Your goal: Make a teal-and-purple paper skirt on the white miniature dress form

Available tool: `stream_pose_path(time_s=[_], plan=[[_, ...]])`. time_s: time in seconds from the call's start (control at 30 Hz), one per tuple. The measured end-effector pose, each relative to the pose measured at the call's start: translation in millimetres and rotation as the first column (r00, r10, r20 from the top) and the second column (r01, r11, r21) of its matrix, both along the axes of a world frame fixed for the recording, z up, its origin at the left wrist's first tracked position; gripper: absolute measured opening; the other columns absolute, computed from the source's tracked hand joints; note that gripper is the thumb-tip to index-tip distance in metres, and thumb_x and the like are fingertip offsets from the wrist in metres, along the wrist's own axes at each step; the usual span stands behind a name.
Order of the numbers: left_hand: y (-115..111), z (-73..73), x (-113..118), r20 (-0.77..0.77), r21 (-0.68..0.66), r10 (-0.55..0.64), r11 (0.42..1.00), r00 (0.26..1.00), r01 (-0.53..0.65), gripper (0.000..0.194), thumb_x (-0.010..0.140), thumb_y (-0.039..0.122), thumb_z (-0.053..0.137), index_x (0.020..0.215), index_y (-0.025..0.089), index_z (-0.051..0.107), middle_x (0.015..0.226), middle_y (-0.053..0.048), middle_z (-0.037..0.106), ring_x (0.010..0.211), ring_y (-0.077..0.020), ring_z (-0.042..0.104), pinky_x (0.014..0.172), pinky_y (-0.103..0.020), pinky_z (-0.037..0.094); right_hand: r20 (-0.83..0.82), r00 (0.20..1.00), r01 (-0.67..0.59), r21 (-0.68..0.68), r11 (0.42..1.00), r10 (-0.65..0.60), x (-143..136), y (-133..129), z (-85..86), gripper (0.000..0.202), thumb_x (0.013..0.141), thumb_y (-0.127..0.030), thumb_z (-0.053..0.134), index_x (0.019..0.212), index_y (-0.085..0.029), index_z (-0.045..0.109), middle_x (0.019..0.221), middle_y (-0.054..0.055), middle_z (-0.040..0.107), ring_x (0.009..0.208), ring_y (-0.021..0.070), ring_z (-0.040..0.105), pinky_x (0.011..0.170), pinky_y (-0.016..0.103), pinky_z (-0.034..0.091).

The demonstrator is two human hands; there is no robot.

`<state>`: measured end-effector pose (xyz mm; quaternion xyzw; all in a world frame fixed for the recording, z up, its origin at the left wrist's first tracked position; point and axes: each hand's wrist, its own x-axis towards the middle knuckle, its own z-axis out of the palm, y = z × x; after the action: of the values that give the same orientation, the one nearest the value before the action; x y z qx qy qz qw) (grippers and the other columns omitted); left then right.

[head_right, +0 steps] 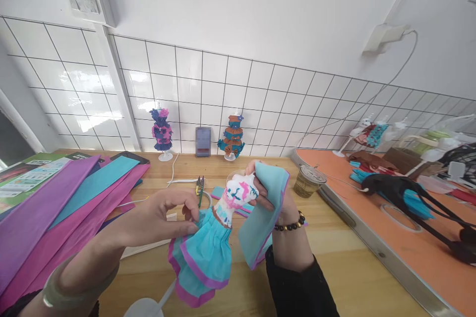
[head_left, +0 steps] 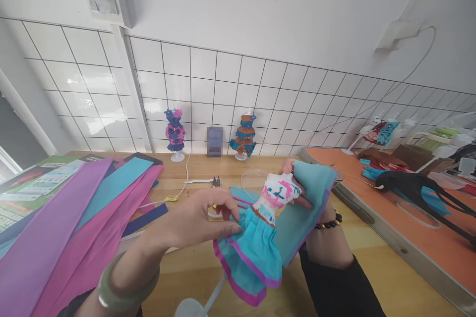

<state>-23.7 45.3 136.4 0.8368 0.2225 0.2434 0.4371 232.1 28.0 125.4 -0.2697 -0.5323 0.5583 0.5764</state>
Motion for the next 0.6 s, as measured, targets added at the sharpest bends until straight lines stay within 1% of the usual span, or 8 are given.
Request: stream_pose_path(time_s=[0.1, 0.2, 0.27, 0.33, 0.4, 0.5, 0.6], plan=[[2.8, -0.8, -1.5, 0.081, -0.028, 0.059, 0.998, 0.995, -0.056, 0.010, 0.079, 0.029, 0.060, 0.078, 0.019, 0.058, 0.077, 0.001, 0.054, 0.074, -0.0124, 0.049, 0.071, -0.026, 0.043, 0.008, 1.000, -0.004, 0.024, 1.000, 0.003, 0.6, 0.6, 2.0, 0.030, 0.069, -0.049, 0.065, 0.074, -0.023, 0.052, 0.039, -0.011, 0.035, 0.026, 0.0063, 0.035, 0.032, 0.021, 0.029], [4.7, -2.1, 0.5, 0.125, -0.057, 0.045, 0.998, 0.991, -0.038, 0.011, 0.082, 0.030, 0.056, 0.079, 0.019, 0.057, 0.084, -0.001, 0.055, 0.078, -0.0129, 0.051, 0.072, -0.027, 0.043, 0.002, 1.000, 0.002, 0.003, 1.000, -0.002, -0.5, 0.2, 1.2, 0.032, 0.070, -0.052, 0.062, 0.075, -0.022, 0.052, 0.039, -0.010, 0.034, 0.027, 0.0075, 0.035, 0.034, 0.023, 0.032], [5.0, -3.3, 2.9, 0.117, -0.042, -0.006, 0.999, 0.993, 0.011, 0.012, 0.083, 0.030, 0.056, 0.079, 0.019, 0.058, 0.085, -0.001, 0.057, 0.081, -0.0135, 0.052, 0.075, -0.027, 0.043, -0.021, 1.000, 0.012, -0.024, 1.000, -0.013, -2.2, -0.3, -0.3, 0.030, 0.071, -0.051, 0.062, 0.074, -0.022, 0.052, 0.041, -0.010, 0.035, 0.028, 0.0070, 0.034, 0.035, 0.023, 0.034], [5.1, -4.2, 4.6, 0.099, -0.035, -0.037, 0.999, 0.994, 0.040, 0.013, 0.084, 0.031, 0.054, 0.078, 0.019, 0.059, 0.085, -0.002, 0.058, 0.082, -0.0140, 0.053, 0.075, -0.027, 0.044, -0.021, 1.000, 0.018, -0.033, 0.999, -0.018, -4.1, -0.6, -1.5, 0.026, 0.071, -0.045, 0.063, 0.074, -0.022, 0.051, 0.042, -0.010, 0.036, 0.027, 0.0050, 0.029, 0.036, 0.023, 0.035], [5.5, -4.7, 4.9, 0.088, -0.042, -0.020, 0.999, 0.996, 0.024, 0.016, 0.085, 0.033, 0.052, 0.079, 0.019, 0.059, 0.086, -0.002, 0.059, 0.081, -0.0141, 0.053, 0.072, -0.027, 0.044, 0.002, 1.000, 0.023, -0.030, 0.999, -0.023, -6.1, -0.6, -1.5, 0.024, 0.074, -0.043, 0.062, 0.074, -0.021, 0.051, 0.042, -0.010, 0.036, 0.027, 0.0039, 0.025, 0.036, 0.023, 0.034], [6.5, -4.8, 3.7, 0.067, -0.045, 0.030, 0.999, 0.997, -0.027, 0.020, 0.086, 0.035, 0.050, 0.084, 0.019, 0.062, 0.089, -0.003, 0.061, 0.080, -0.0145, 0.054, 0.070, -0.026, 0.044, 0.029, 0.998, 0.049, -0.034, 0.998, -0.048, -8.2, -0.7, 0.1, 0.025, 0.079, -0.046, 0.054, 0.075, -0.021, 0.053, 0.043, -0.010, 0.034, 0.027, 0.0038, 0.023, 0.036, 0.023, 0.033], [5.8, -4.2, 2.5, 0.045, -0.050, 0.052, 0.998, 0.998, -0.049, 0.022, 0.087, 0.037, 0.048, 0.093, 0.021, 0.062, 0.089, -0.003, 0.062, 0.082, -0.0154, 0.056, 0.072, -0.027, 0.045, 0.009, 0.999, 0.042, -0.026, 0.999, -0.042, -7.9, -1.8, 1.2, 0.025, 0.079, -0.045, 0.055, 0.076, -0.020, 0.055, 0.044, -0.010, 0.035, 0.027, 0.0029, 0.020, 0.036, 0.023, 0.033]])
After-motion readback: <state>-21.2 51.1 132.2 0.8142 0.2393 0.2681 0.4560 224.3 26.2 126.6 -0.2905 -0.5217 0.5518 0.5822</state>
